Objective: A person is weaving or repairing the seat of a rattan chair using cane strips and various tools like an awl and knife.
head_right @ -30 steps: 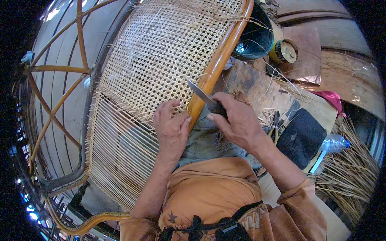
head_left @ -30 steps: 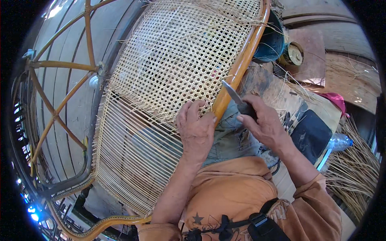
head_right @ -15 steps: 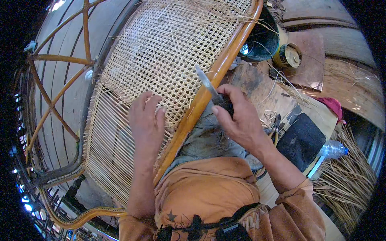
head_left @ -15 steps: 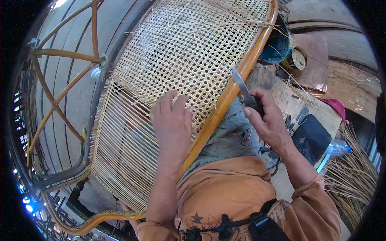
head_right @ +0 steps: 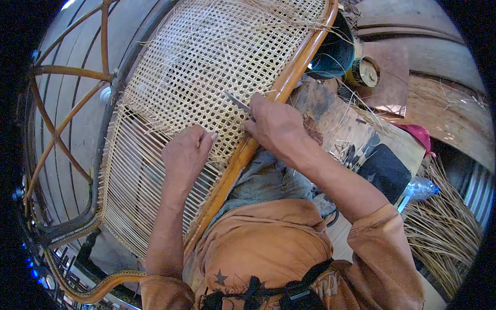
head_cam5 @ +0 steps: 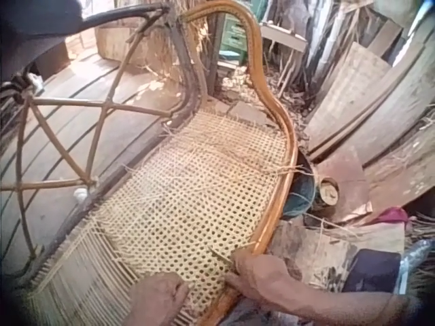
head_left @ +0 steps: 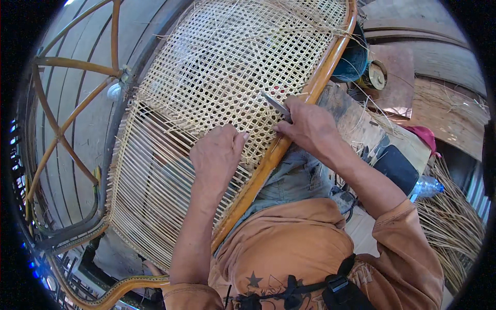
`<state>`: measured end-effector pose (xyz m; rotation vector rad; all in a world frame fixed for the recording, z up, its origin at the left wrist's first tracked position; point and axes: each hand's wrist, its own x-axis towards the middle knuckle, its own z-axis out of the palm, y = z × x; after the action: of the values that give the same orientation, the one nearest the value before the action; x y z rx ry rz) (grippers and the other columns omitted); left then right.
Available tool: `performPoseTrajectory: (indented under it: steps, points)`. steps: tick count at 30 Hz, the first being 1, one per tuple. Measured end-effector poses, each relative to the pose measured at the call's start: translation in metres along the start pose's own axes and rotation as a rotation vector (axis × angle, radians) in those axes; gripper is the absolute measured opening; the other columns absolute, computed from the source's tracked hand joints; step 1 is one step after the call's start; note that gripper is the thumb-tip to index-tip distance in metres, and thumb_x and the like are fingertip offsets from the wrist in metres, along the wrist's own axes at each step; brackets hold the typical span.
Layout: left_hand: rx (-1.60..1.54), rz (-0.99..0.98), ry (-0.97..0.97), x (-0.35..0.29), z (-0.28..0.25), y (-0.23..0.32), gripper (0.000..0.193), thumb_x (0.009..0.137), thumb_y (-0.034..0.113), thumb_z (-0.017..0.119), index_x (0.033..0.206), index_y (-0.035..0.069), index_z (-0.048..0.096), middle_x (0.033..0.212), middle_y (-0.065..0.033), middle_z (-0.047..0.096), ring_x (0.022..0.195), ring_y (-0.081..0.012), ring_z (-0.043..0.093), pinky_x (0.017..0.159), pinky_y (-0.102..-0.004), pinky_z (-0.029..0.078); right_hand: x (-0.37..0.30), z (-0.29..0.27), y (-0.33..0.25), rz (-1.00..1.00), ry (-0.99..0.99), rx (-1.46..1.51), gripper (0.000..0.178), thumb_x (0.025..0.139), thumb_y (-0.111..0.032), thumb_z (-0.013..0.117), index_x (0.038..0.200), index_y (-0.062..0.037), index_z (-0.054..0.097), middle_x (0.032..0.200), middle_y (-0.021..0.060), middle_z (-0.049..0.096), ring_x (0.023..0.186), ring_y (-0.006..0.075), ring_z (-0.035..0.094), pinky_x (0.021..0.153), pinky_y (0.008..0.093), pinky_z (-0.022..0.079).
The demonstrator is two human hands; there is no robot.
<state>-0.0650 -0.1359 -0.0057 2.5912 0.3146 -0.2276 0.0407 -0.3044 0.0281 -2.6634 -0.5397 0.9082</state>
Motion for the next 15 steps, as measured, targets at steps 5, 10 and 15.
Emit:
performPoseTrajectory:
  steps: [5, 10, 15]
  points:
    - [-0.088, -0.014, -0.017, 0.002, 0.008, -0.008, 0.031, 0.084, 0.035, 0.058, 0.073, 0.006, 0.058, 0.067, -0.0109, 0.058, 0.064, -0.0291, 0.059, 0.057, -0.0402, 0.046, 0.003, 0.009, -0.004, 0.027, 0.01, -0.06, 0.037, 0.077, -0.031, 0.068, 0.089, -0.0018, 0.051, 0.077, 0.0207, 0.062, 0.079, 0.0403, 0.06, 0.067, 0.0468, 0.046]
    - [-0.128, -0.014, -0.11, 0.006, 0.006, -0.011, 0.033, 0.085, 0.036, 0.056, 0.071, 0.005, 0.058, 0.067, -0.0113, 0.058, 0.064, -0.0297, 0.059, 0.057, -0.0412, 0.046, 0.014, 0.007, -0.002, 0.033, -0.045, -0.095, 0.038, 0.076, -0.031, 0.069, 0.09, -0.0006, 0.051, 0.078, 0.0219, 0.062, 0.08, 0.0411, 0.06, 0.068, 0.0469, 0.046]
    - [-0.086, -0.014, -0.112, 0.006, 0.004, -0.009, 0.034, 0.086, 0.036, 0.053, 0.071, 0.006, 0.059, 0.068, -0.0116, 0.06, 0.066, -0.0309, 0.06, 0.059, -0.0424, 0.047, 0.018, 0.002, -0.01, 0.042, -0.085, -0.177, 0.039, 0.076, -0.031, 0.07, 0.091, 0.0, 0.051, 0.084, 0.0227, 0.062, 0.085, 0.0396, 0.06, 0.072, 0.0468, 0.046]
